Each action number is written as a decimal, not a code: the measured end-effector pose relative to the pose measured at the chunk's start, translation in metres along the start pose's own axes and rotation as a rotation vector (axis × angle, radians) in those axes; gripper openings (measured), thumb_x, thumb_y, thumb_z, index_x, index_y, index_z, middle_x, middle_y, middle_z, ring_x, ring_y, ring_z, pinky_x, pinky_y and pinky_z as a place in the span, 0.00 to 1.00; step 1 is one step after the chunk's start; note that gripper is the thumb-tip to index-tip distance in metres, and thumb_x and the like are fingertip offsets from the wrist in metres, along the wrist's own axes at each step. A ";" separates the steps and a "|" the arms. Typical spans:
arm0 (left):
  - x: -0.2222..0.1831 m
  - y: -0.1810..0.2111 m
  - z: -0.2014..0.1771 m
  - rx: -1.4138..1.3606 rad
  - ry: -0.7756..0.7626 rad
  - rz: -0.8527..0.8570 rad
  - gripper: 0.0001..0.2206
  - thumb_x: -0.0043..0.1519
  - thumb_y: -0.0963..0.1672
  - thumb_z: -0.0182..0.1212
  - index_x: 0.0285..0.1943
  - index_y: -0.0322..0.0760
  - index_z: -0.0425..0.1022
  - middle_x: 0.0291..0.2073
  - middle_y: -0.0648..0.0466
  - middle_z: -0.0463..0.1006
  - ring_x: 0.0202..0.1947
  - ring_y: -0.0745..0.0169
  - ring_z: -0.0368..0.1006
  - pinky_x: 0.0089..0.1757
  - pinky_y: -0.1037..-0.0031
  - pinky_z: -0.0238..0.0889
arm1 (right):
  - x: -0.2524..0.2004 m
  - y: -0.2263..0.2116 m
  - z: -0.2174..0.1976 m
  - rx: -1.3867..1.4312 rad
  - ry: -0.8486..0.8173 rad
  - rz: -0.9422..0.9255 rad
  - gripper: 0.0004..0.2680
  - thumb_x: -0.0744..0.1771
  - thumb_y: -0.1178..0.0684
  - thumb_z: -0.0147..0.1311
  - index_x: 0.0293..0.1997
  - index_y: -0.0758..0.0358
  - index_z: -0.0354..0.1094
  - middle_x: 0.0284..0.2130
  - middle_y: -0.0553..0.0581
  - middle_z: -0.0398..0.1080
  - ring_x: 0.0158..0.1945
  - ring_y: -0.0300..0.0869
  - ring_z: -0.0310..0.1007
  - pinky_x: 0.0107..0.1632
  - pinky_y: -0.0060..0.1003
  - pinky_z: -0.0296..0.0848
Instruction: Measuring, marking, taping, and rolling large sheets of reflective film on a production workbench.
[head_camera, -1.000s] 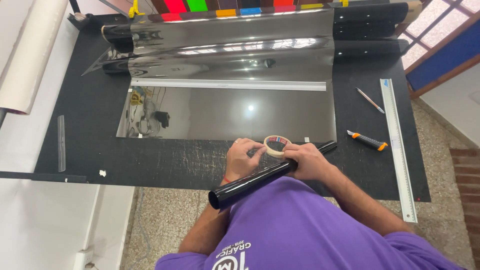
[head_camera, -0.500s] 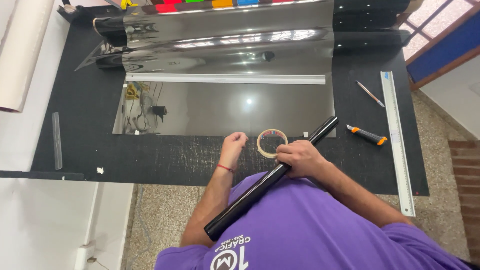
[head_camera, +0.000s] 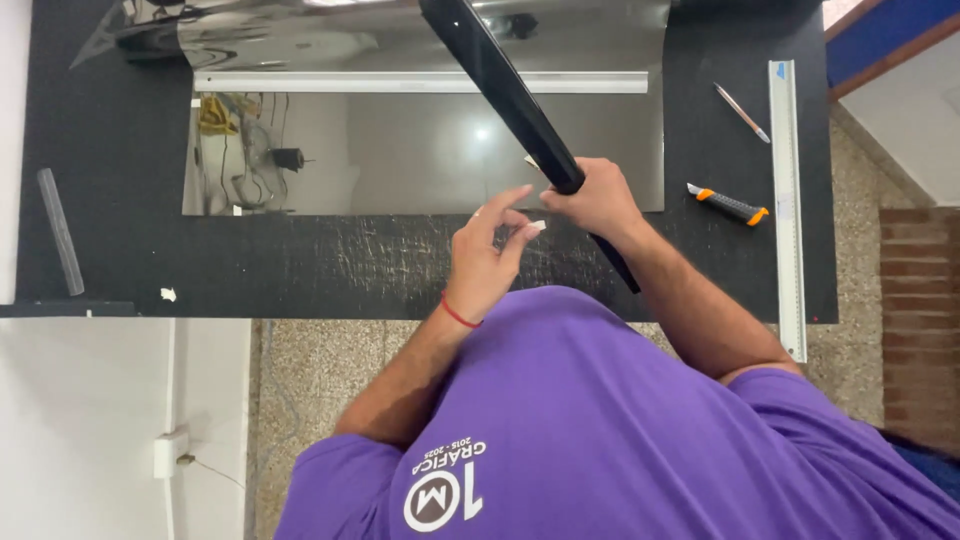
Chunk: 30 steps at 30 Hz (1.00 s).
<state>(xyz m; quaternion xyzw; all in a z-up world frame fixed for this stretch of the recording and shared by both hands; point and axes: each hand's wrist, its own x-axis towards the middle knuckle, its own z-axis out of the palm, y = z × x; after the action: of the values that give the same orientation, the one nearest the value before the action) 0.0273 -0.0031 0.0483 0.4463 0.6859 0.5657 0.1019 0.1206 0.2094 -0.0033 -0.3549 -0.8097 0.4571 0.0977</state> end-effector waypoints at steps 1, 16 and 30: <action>0.005 -0.001 0.005 0.002 0.003 -0.001 0.20 0.68 0.40 0.75 0.70 0.43 0.81 0.38 0.48 0.88 0.43 0.44 0.85 0.53 0.56 0.76 | 0.003 0.001 0.004 0.000 -0.003 -0.002 0.09 0.59 0.43 0.77 0.31 0.46 0.78 0.23 0.46 0.76 0.31 0.41 0.80 0.38 0.38 0.74; 0.029 -0.006 0.035 0.110 0.014 -0.150 0.19 0.69 0.45 0.73 0.67 0.48 0.74 0.35 0.54 0.87 0.36 0.47 0.85 0.45 0.55 0.79 | -0.010 -0.028 -0.002 0.125 -0.062 0.144 0.07 0.60 0.49 0.72 0.28 0.53 0.75 0.14 0.50 0.71 0.22 0.40 0.80 0.32 0.33 0.74; 0.049 -0.051 0.032 0.162 -0.027 -0.192 0.30 0.51 0.59 0.88 0.55 0.45 0.85 0.31 0.61 0.87 0.31 0.61 0.77 0.38 0.69 0.73 | -0.021 -0.016 -0.012 0.471 -0.332 0.017 0.11 0.61 0.58 0.74 0.23 0.59 0.70 0.10 0.54 0.67 0.15 0.37 0.67 0.26 0.27 0.65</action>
<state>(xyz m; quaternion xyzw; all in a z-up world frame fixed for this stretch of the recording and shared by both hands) -0.0059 0.0561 0.0117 0.3929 0.7676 0.4900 0.1281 0.1336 0.1987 0.0203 -0.2493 -0.6833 0.6851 0.0396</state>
